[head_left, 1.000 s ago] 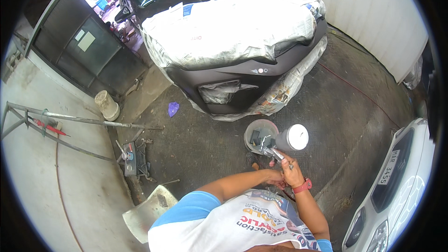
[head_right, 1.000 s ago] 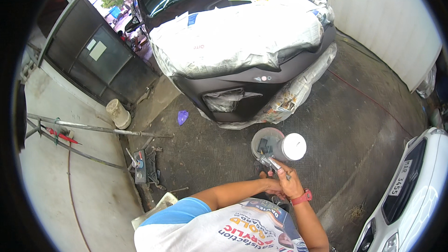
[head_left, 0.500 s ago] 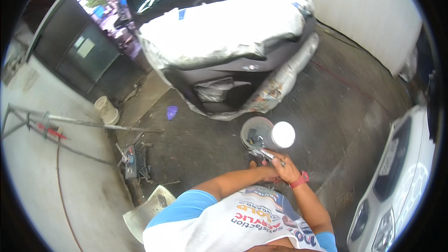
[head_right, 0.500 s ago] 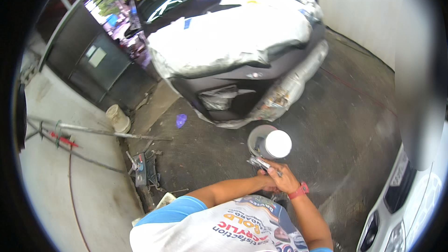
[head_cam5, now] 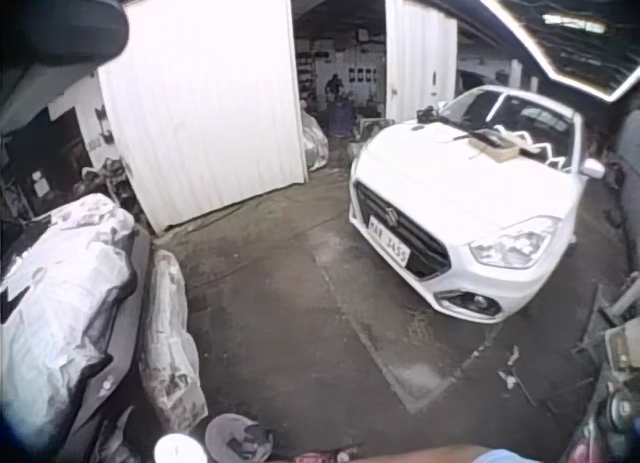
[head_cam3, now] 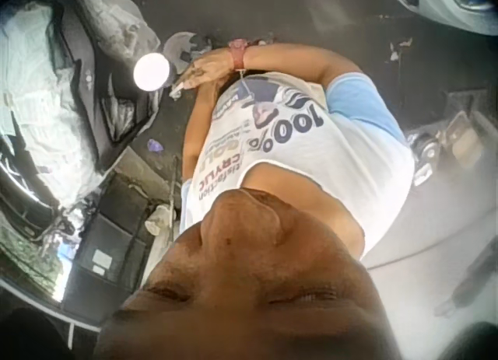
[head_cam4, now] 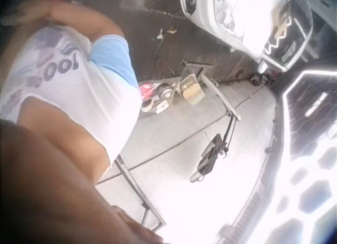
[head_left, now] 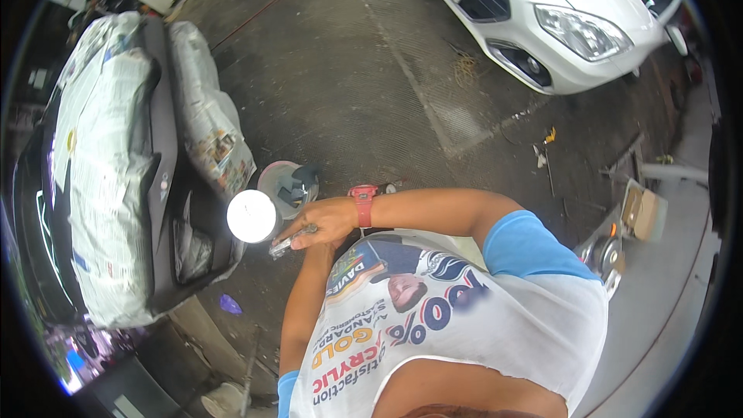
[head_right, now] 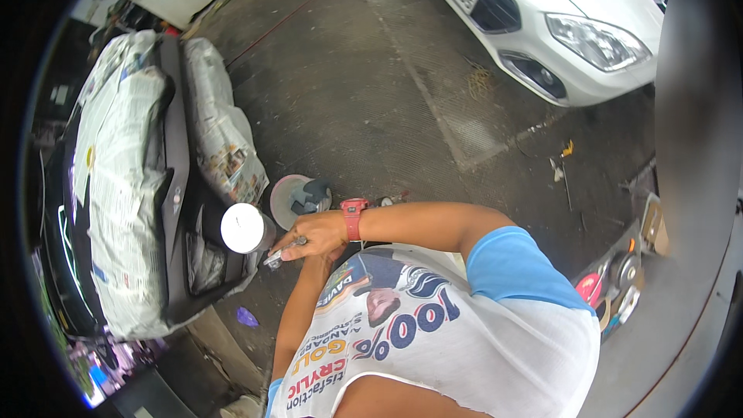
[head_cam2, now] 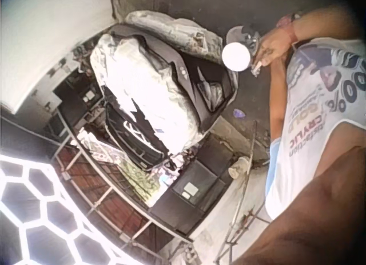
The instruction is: The person sands a black car bumper with a sanding block, then uses a spray gun to apply a coating to the surface. They inspect the bumper by touching it and later handle several small transparent plastic sheets, possibly for masking or protection.
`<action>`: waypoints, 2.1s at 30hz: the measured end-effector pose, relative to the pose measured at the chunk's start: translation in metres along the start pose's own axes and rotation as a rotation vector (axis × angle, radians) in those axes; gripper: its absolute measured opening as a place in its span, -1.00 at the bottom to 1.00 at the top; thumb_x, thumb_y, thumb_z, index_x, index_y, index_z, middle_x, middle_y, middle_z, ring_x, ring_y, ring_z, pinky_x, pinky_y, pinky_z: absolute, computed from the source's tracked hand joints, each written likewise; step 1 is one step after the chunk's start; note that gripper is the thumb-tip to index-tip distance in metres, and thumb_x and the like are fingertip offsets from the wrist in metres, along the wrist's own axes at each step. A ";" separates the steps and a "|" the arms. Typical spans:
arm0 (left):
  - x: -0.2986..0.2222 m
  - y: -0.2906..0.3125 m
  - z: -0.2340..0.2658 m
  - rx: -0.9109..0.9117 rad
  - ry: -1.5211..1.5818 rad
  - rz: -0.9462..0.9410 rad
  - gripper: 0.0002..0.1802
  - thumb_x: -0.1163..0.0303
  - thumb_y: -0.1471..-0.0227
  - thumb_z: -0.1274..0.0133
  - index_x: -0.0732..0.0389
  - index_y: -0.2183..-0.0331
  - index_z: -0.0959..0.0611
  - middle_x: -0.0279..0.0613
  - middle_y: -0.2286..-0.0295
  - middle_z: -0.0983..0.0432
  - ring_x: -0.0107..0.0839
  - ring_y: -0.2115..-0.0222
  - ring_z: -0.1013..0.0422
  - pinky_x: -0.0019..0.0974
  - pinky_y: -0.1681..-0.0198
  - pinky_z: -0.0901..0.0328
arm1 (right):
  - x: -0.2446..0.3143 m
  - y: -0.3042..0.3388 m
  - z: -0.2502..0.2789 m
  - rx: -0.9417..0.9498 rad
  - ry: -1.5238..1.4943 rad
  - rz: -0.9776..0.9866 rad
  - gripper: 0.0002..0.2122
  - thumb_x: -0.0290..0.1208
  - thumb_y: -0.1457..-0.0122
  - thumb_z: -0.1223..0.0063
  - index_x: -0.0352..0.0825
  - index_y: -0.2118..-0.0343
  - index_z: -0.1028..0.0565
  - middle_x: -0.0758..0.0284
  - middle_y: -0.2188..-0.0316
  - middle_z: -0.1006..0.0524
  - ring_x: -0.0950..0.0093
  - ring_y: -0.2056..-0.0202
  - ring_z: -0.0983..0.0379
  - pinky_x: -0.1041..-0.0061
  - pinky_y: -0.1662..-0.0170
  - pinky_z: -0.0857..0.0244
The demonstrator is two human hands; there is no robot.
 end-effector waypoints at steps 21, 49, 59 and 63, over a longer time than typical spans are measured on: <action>-0.035 -0.002 -0.035 0.318 -0.171 0.087 -0.63 -0.05 -0.39 -0.06 0.04 0.10 -0.70 -0.34 0.33 -0.65 -0.51 0.32 -0.53 -0.35 0.22 -0.43 | -0.014 -0.051 0.039 -0.138 -0.039 -0.273 -0.43 0.02 -0.49 0.12 -0.23 -0.40 -0.41 0.05 -0.19 -0.59 0.33 -0.08 -0.63 0.24 -0.20 -0.47; -0.295 0.122 0.265 -0.960 -1.436 -0.772 -0.23 0.05 -0.21 -0.22 0.31 -0.29 -0.49 0.09 -0.37 -0.26 0.03 -0.45 -0.05 0.05 -0.52 0.10 | -0.017 -0.375 0.061 -0.275 0.049 -0.416 -0.43 0.09 -0.54 0.21 -0.16 -0.41 -0.41 0.33 0.30 -0.65 0.62 0.37 -0.55 0.63 0.56 -0.28; -0.370 0.086 0.297 -0.972 -0.143 -0.916 -0.42 0.42 -0.17 -0.23 0.21 -0.22 -0.59 0.04 0.03 -0.69 -0.26 0.04 -0.64 -0.22 -0.04 -0.45 | -0.024 -0.382 0.073 -0.166 0.070 -0.387 -0.44 0.06 -0.54 0.19 -0.15 -0.44 -0.38 0.35 0.33 -0.65 0.68 0.57 -0.38 0.61 0.56 -0.23; -0.349 0.077 0.334 -0.977 0.129 -0.824 -0.78 0.47 -0.31 -0.17 0.26 0.03 -0.62 -0.34 0.44 -0.67 -0.52 0.42 -0.57 -0.34 0.25 -0.49 | -0.030 -0.386 0.090 -0.111 0.080 -0.386 -0.44 0.05 -0.54 0.19 -0.15 -0.45 -0.36 0.39 0.35 -0.65 0.71 0.60 -0.30 0.62 0.55 -0.19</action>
Point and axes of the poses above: each hand's wrist, its own y-axis away from the middle knuckle, its own z-axis out of the back of the hand, x = y × z, the point moved 8 cm from there along -y, towards the middle knuckle
